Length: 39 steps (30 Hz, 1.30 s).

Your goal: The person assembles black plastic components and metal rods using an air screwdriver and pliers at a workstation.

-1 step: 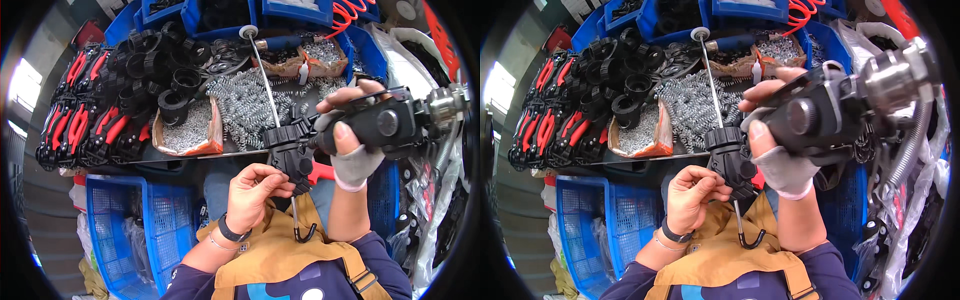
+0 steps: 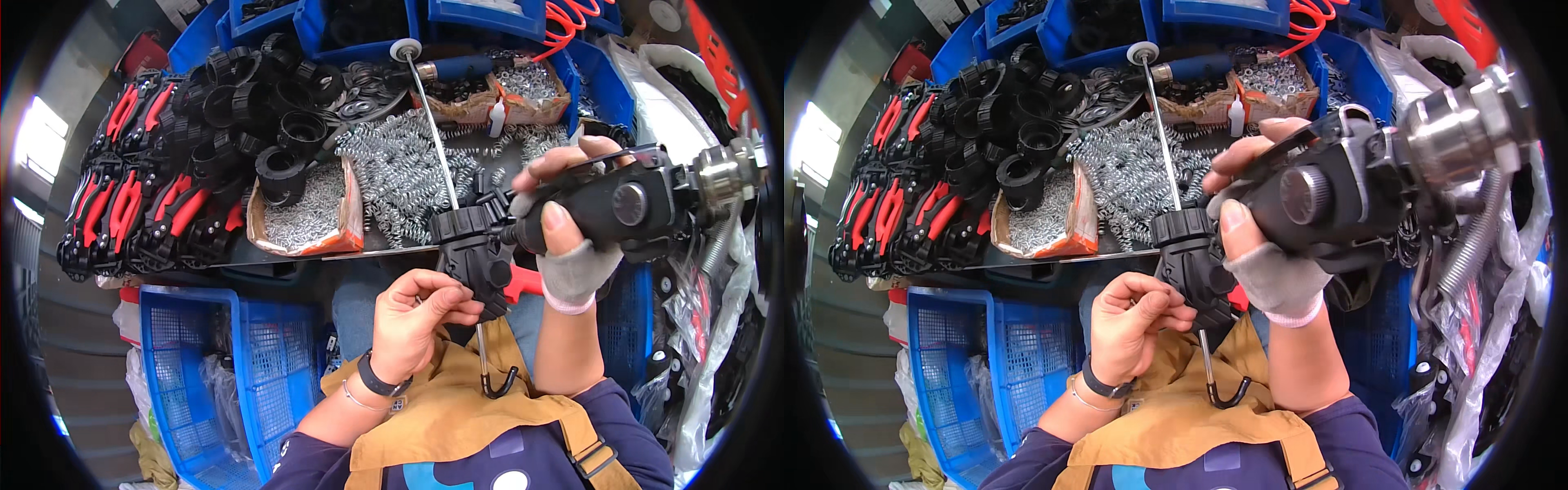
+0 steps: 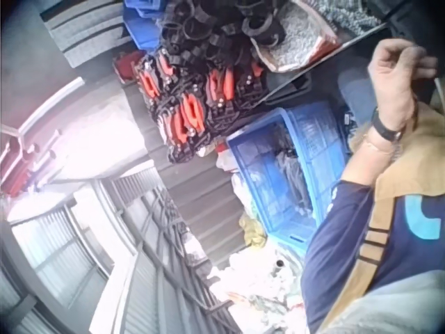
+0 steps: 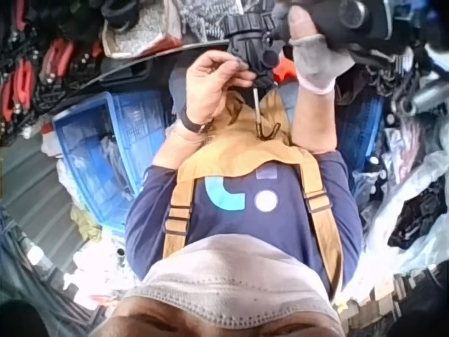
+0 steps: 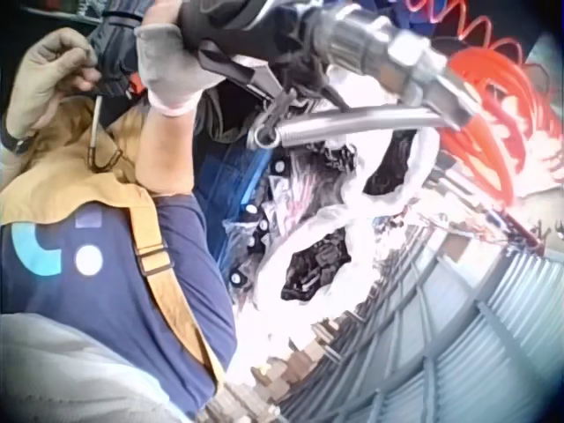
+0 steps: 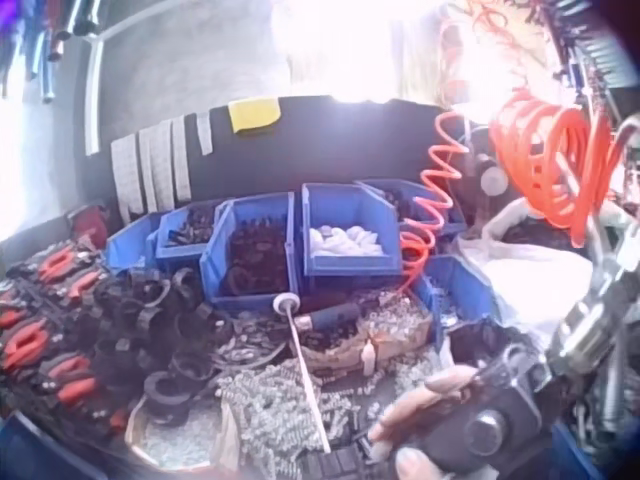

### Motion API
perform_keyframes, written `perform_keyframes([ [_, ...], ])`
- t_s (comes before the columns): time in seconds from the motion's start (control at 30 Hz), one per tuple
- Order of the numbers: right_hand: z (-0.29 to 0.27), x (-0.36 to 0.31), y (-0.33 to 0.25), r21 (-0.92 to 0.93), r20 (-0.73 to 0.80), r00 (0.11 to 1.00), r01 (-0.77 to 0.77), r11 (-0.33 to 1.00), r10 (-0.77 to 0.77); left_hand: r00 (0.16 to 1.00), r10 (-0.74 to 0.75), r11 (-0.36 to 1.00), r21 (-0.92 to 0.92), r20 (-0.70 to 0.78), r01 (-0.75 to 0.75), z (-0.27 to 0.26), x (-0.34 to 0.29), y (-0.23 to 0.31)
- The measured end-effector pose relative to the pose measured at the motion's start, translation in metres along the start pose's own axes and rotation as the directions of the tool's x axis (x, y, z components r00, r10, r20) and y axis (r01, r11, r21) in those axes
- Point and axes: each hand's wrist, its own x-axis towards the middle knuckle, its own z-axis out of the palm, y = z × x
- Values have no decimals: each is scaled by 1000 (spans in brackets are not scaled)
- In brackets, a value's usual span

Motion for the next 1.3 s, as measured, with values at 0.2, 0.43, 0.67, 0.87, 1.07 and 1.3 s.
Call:
perform_keyframes([
  [0.2, 0, 5, 0, -7, -23, 999, -27, 1000, 27, 998, 32, 999, -7, -46, -33, 1, -1, -7],
  [0.43, -4, -24, -66, 177, -55, 994, 104, 979, -96, 966, -239, 947, -197, 95, 254, 1, -25, 3],
  [0.67, 3, -43, -99, 207, 356, 894, 210, 955, -274, 937, -268, 890, -316, 224, 330, 13, -45, -10],
  [0.87, 8, -60, -102, 118, 213, 923, 301, 946, -320, 971, -135, 972, -163, 199, 168, 21, -55, -17],
  [1.07, 0, -63, -102, 295, 293, 919, 176, 939, -264, 983, 47, 997, 59, 177, -58, 26, -58, -16],
  [1.3, -3, -56, -78, 227, 232, 962, 89, 970, -142, 964, 25, 996, 86, -263, -3, -36, 7, -9],
])
